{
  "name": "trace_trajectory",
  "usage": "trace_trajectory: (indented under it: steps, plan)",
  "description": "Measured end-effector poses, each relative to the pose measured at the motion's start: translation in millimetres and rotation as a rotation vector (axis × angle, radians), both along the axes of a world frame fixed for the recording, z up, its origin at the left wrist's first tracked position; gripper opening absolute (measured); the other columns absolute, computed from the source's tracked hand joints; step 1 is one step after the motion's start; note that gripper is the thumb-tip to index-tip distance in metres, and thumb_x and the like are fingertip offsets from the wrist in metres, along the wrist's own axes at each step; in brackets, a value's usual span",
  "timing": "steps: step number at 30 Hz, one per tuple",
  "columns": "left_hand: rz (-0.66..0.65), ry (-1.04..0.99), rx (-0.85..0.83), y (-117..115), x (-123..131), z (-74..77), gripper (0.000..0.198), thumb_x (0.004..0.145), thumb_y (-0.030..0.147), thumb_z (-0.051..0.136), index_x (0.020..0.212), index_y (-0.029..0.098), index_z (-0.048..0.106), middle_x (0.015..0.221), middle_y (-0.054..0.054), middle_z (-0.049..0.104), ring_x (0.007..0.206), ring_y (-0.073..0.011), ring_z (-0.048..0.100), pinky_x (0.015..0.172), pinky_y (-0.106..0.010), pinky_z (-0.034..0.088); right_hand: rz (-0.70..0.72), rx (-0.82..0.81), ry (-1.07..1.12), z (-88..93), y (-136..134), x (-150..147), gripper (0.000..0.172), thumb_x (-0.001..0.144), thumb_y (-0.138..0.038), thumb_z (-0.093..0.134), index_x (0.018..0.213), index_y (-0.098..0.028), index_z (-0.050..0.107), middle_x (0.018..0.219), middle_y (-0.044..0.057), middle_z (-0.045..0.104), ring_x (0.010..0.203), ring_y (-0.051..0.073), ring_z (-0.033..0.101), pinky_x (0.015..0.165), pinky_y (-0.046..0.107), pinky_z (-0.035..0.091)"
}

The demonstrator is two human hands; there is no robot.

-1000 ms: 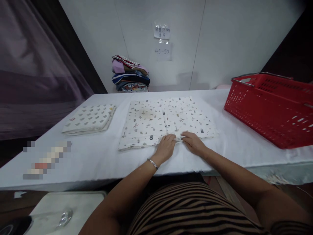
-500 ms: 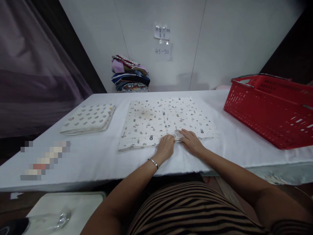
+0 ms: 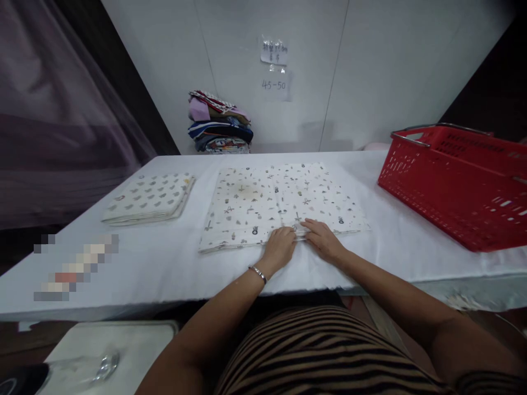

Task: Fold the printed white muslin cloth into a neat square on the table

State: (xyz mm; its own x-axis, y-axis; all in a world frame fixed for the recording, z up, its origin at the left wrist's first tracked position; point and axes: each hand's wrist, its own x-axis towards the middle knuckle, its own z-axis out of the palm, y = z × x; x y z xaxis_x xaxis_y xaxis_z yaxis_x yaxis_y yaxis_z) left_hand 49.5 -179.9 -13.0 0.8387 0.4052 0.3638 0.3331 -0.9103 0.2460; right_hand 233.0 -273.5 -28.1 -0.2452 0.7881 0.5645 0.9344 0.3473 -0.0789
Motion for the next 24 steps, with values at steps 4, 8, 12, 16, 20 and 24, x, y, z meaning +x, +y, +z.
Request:
trace_trajectory:
  steps: [4, 8, 12, 16, 20, 24]
  plan:
    - [-0.008, 0.024, 0.103, 0.3, 0.8, -1.6, 0.008, 0.085, 0.021, 0.056, 0.093, 0.018, 0.056, 0.112, -0.005, 0.058, 0.105, -0.0202, 0.049, 0.088, -0.036, 0.04, -0.005, 0.03, 0.007, 2.8, -0.9, -2.0, 0.02, 0.092, -0.017, 0.043, 0.088, -0.017, 0.063, 0.117, 0.012, 0.06, 0.117, 0.024, 0.048, 0.091, 0.044, 0.043]
    - [-0.023, 0.024, 0.246, -0.2, 2.0, -3.2, 0.01, 0.089, 0.016, 0.048, 0.085, 0.017, 0.057, 0.112, -0.006, 0.058, 0.104, -0.02, 0.048, 0.086, -0.035, 0.039, -0.004, -0.013, 0.009, 7.7, -2.8, -4.6, 0.022, 0.092, -0.017, 0.043, 0.086, -0.016, 0.064, 0.104, 0.011, 0.063, 0.099, 0.022, 0.054, 0.082, 0.039, 0.045]
    - [-0.079, 0.048, 0.337, -0.8, 2.2, -2.5, 0.015, 0.09, 0.013, 0.044, 0.082, 0.015, 0.057, 0.102, -0.007, 0.059, 0.096, -0.0201, 0.049, 0.081, -0.034, 0.038, -0.013, -0.051, -0.026, 8.0, -3.4, -5.0, 0.025, 0.093, -0.017, 0.041, 0.087, -0.015, 0.065, 0.099, 0.012, 0.064, 0.091, 0.021, 0.055, 0.079, 0.037, 0.044]
    - [-0.091, 0.071, 0.324, 0.0, 3.4, -3.4, 0.017, 0.089, 0.01, 0.042, 0.08, 0.015, 0.055, 0.089, -0.007, 0.058, 0.086, -0.0197, 0.05, 0.077, -0.034, 0.037, -0.025, -0.059, -0.047, 5.7, -3.1, -4.0, 0.024, 0.092, -0.017, 0.042, 0.089, -0.015, 0.065, 0.099, 0.012, 0.065, 0.091, 0.021, 0.055, 0.078, 0.035, 0.044]
    - [-0.074, 0.067, 0.296, 1.5, 4.8, -5.8, 0.017, 0.089, 0.011, 0.042, 0.079, 0.015, 0.055, 0.084, -0.006, 0.059, 0.082, -0.0196, 0.051, 0.076, -0.034, 0.037, -0.045, -0.085, -0.07, 6.0, -3.5, -5.2, 0.023, 0.092, -0.016, 0.041, 0.09, -0.014, 0.064, 0.095, 0.012, 0.065, 0.087, 0.02, 0.055, 0.077, 0.035, 0.043]
    - [-0.046, 0.1, 0.227, 1.6, 5.2, -3.4, 0.016, 0.09, 0.013, 0.042, 0.081, 0.016, 0.055, 0.083, -0.005, 0.059, 0.082, -0.0192, 0.052, 0.076, -0.034, 0.037, -0.105, -0.127, -0.09, 7.4, -2.9, -7.7, 0.023, 0.091, -0.014, 0.041, 0.101, -0.012, 0.062, 0.088, 0.011, 0.064, 0.082, 0.021, 0.054, 0.074, 0.034, 0.041]
